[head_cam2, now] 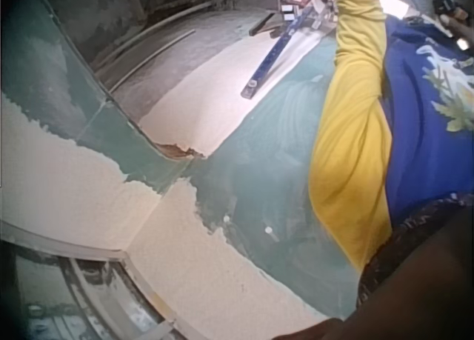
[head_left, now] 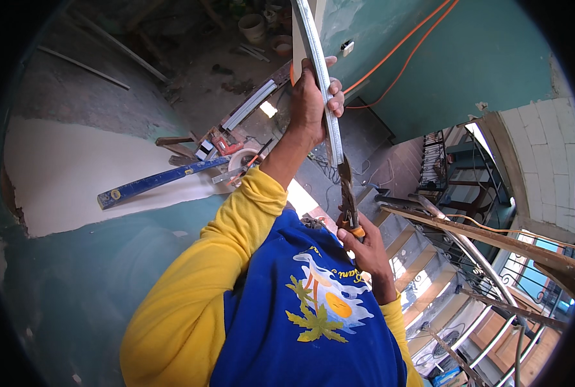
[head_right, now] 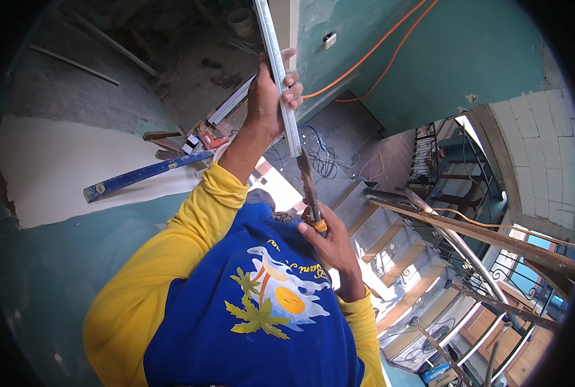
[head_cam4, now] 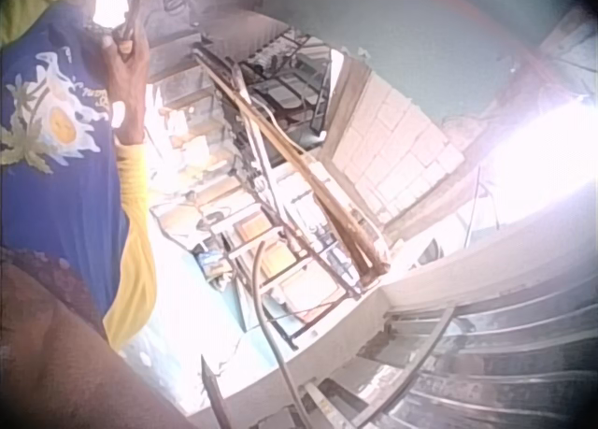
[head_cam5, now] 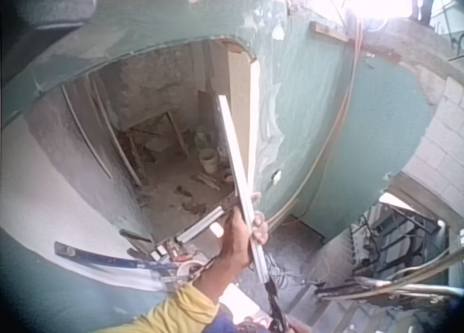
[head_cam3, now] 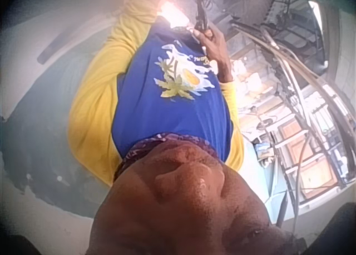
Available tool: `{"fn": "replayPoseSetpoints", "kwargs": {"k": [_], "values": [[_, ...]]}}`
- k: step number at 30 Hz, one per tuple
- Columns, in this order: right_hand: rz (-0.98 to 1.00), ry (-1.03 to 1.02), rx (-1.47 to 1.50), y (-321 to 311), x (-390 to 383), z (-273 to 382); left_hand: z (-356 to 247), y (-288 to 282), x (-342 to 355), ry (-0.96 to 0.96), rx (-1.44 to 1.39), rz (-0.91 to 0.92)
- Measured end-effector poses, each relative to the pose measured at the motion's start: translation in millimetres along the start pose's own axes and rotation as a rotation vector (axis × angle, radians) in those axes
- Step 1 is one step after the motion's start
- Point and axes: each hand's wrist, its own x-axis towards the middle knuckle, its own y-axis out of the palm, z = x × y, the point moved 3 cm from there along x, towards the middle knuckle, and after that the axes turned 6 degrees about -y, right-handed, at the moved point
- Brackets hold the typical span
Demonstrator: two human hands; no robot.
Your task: The person uses tin snips to cut a long metal profile into shorter segments. They repeatedly measure the profile against the ceiling, cut it, and test the fit before cutting additional pieces.
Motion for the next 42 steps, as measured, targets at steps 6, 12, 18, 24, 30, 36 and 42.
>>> {"fn": "replayPoseSetpoints", "kwargs": {"k": [6,12,18,24,30,36,42], "values": [[-0.008,-0.006,0.041,2.1,0.8,-1.8,0.5,1.4,-0.2,0.006,-0.011,0.002],[-0.044,-0.031,0.045,7.7,-1.3,6.0,3.4,-5.8,3.0,-0.033,-0.107,-0.006],[-0.06,-0.042,0.018,10.8,-1.9,8.4,2.7,-3.6,0.9,-0.008,-0.085,0.032],[-0.139,-0.038,-0.004,13.9,-4.7,2.3,0.6,3.6,-1.1,0.013,-0.048,0.079],[-0.159,-0.104,-0.025,17.0,-3.2,4.8,1.6,3.1,1.6,0.009,-0.038,0.1],[-0.166,-0.112,0.027,19.2,-1.8,-2.2,4.8,6.1,0.1,0.017,-0.003,0.091],[-0.146,-0.096,0.074,17.3,-1.9,-5.8,7.2,7.0,-1.1,0.025,0.006,0.062]]}}
